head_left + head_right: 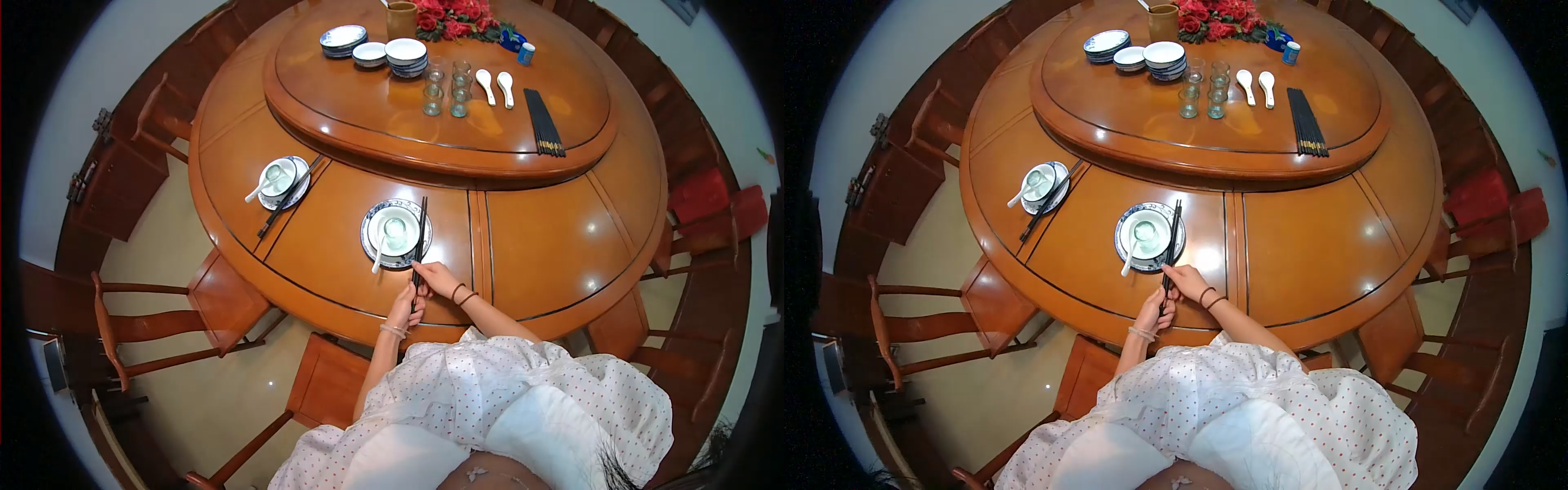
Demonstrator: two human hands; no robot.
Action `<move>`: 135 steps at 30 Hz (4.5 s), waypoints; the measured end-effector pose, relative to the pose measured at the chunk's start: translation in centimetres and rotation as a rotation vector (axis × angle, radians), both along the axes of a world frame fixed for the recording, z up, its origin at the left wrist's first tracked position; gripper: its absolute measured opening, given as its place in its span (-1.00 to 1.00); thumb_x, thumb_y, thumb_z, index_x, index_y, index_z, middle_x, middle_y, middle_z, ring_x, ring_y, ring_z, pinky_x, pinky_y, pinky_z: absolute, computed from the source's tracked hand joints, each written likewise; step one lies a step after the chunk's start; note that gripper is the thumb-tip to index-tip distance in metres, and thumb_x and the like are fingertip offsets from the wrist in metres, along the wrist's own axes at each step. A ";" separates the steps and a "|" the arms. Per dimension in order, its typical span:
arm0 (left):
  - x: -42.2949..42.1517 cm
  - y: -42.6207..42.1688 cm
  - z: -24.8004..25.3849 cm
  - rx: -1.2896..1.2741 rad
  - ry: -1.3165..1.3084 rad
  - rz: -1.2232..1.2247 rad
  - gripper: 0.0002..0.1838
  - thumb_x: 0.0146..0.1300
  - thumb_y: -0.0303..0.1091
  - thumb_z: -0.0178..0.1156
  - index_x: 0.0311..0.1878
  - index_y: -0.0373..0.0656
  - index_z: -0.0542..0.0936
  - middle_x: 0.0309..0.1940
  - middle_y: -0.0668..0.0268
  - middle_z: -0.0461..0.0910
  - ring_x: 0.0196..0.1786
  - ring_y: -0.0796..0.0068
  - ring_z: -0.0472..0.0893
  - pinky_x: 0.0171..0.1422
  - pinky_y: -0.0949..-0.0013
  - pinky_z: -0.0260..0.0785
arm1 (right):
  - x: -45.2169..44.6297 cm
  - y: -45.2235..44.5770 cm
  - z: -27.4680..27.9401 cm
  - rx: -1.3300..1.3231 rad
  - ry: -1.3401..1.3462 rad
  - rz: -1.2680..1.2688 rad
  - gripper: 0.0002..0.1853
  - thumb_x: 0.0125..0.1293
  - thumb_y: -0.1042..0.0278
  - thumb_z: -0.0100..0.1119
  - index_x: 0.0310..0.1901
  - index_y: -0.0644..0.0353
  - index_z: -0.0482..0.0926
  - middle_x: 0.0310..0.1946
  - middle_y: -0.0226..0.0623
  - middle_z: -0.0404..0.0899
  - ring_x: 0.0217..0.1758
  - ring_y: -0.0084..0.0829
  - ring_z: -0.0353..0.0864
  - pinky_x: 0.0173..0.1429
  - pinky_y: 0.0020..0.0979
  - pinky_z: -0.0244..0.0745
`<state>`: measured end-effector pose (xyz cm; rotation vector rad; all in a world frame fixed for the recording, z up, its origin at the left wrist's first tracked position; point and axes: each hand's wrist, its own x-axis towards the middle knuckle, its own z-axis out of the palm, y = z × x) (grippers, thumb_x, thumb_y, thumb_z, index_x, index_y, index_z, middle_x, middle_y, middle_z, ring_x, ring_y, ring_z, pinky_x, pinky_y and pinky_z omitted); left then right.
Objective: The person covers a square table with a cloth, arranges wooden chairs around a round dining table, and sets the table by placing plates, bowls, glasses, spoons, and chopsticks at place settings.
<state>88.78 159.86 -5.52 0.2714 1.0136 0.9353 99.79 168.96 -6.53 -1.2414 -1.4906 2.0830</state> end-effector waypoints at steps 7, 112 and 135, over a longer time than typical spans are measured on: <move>0.1 0.4 -2.4 -0.029 -0.045 0.080 -0.62 0.31 0.01 -0.32 -0.39 -0.07 0.33 -0.74 0.44 0.24 -0.85 0.71 0.03 -0.83 0.63 -0.21 | -0.5 0.4 -0.2 0.110 -0.152 0.127 -0.48 0.24 -0.02 -0.12 -0.56 0.34 0.48 -0.73 -0.31 0.46 -0.72 -0.52 0.46 -0.61 -0.52 0.38; -7.1 52.0 0.3 0.055 0.816 0.580 -0.50 0.25 0.04 -0.26 -0.04 -0.25 0.26 -0.32 0.13 0.54 -0.46 0.37 0.55 -0.53 0.42 0.36 | 12.6 43.1 -7.4 0.527 0.223 -0.284 -0.55 0.17 0.32 0.04 0.06 0.29 0.21 -0.58 -0.35 0.48 -0.65 -0.66 0.42 -0.63 -0.63 0.31; -4.7 51.9 -3.1 0.366 0.833 0.428 -0.79 0.17 -0.50 -0.18 -0.14 -0.37 0.28 -0.49 -0.03 0.56 -0.65 0.54 0.53 -0.76 0.58 0.17 | 8.8 54.4 -5.7 0.664 -0.626 -0.406 -0.68 0.02 0.26 -0.07 -0.57 0.38 0.54 -0.71 -0.25 0.54 -0.54 -0.40 0.57 -0.26 -0.44 0.45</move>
